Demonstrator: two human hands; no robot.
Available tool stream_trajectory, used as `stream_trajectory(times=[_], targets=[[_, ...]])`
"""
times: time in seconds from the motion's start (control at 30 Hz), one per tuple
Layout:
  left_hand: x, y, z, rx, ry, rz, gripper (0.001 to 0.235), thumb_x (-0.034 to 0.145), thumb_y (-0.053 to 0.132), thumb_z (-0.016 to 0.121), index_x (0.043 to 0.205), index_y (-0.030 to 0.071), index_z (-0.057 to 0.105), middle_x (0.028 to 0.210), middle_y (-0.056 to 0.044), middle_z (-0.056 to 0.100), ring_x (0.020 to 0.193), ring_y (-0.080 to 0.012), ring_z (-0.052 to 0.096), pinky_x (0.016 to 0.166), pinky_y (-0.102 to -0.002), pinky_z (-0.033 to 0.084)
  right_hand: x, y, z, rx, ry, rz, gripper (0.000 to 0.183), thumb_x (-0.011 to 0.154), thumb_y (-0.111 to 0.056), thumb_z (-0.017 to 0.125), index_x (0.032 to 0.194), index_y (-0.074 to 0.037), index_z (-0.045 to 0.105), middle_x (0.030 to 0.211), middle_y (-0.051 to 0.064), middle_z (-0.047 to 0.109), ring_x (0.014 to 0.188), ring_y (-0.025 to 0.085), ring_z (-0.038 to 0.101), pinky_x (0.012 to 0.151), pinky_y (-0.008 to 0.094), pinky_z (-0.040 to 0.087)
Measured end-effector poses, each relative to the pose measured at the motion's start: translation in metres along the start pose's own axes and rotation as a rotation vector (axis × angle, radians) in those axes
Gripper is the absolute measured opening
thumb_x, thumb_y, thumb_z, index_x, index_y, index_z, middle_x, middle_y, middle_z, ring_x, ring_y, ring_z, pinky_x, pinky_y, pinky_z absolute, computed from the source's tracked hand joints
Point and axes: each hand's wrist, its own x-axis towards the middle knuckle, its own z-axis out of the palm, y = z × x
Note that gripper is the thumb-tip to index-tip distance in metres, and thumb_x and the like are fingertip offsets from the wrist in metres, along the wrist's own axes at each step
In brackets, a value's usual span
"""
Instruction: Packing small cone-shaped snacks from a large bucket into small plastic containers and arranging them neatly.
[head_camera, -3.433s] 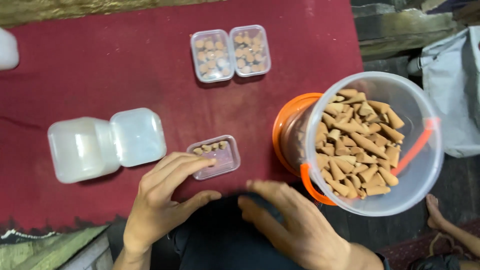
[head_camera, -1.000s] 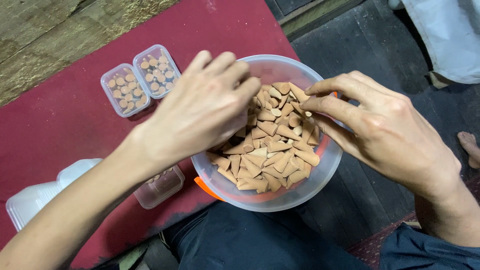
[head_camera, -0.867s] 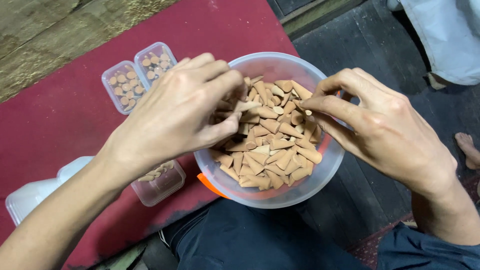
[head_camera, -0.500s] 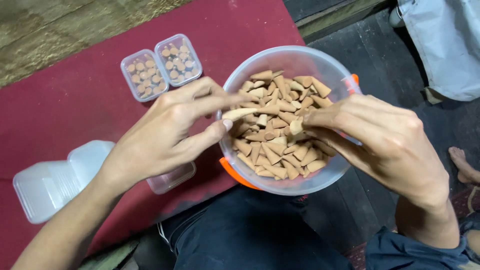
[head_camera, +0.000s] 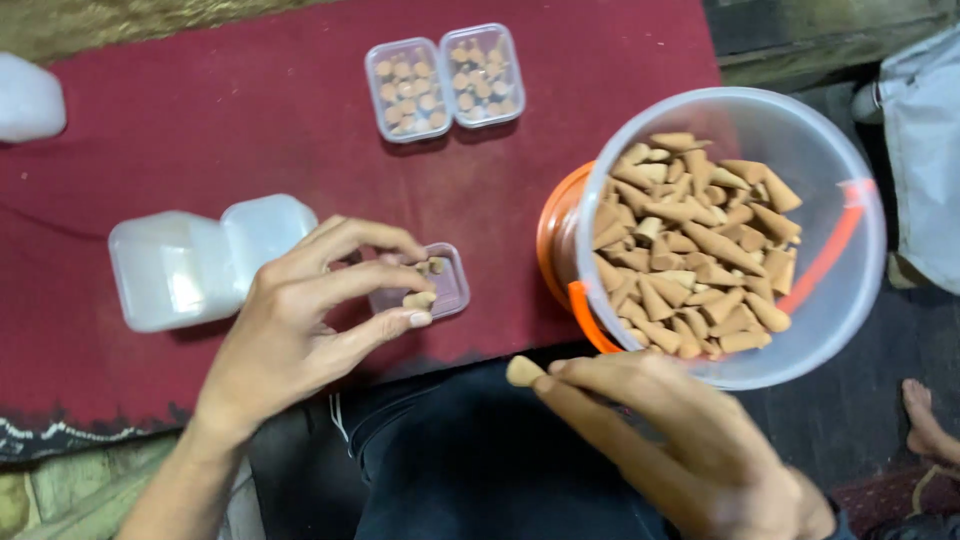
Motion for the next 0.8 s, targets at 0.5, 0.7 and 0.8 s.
stream_trajectory(times=[0.5,0.7,0.8], targets=[[-0.099,-0.100,0.074,0.159,0.283,-0.158,0.016,0.095,0.010,0.072,0.110,0.008,0.075,0.098,-0.005,0.077,0.093,-0.0269,0.073,0.082,-0.038,0.053,0.060,0.075,0.154,-0.172,0.057,0.063,0.011,0.104,-0.011,0.061,0.099,-0.011,0.071,0.080,0.004,0.064,0.076,0.023,0.066,0.068,0.033,0.056],[-0.099,-0.100,0.085,0.328,0.351,-0.118,0.008,0.097,0.015,0.071,0.103,0.013,0.075,0.101,0.001,0.073,0.098,-0.0209,0.069,0.089,-0.036,0.049,0.071,0.092,0.187,-0.258,0.008,0.015,0.011,0.100,-0.009,0.063,0.090,-0.013,0.068,0.080,0.003,0.065,0.081,0.024,0.065,0.069,0.034,0.054],[-0.097,-0.101,0.086,0.379,0.344,-0.125,0.007,0.096,0.014,0.071,0.101,0.013,0.075,0.098,0.000,0.070,0.099,-0.0210,0.066,0.089,-0.036,0.048,0.075,0.092,0.195,-0.261,-0.004,0.005,0.007,0.095,-0.008,0.067,0.089,-0.012,0.067,0.083,0.003,0.065,0.087,0.025,0.066,0.072,0.034,0.054]])
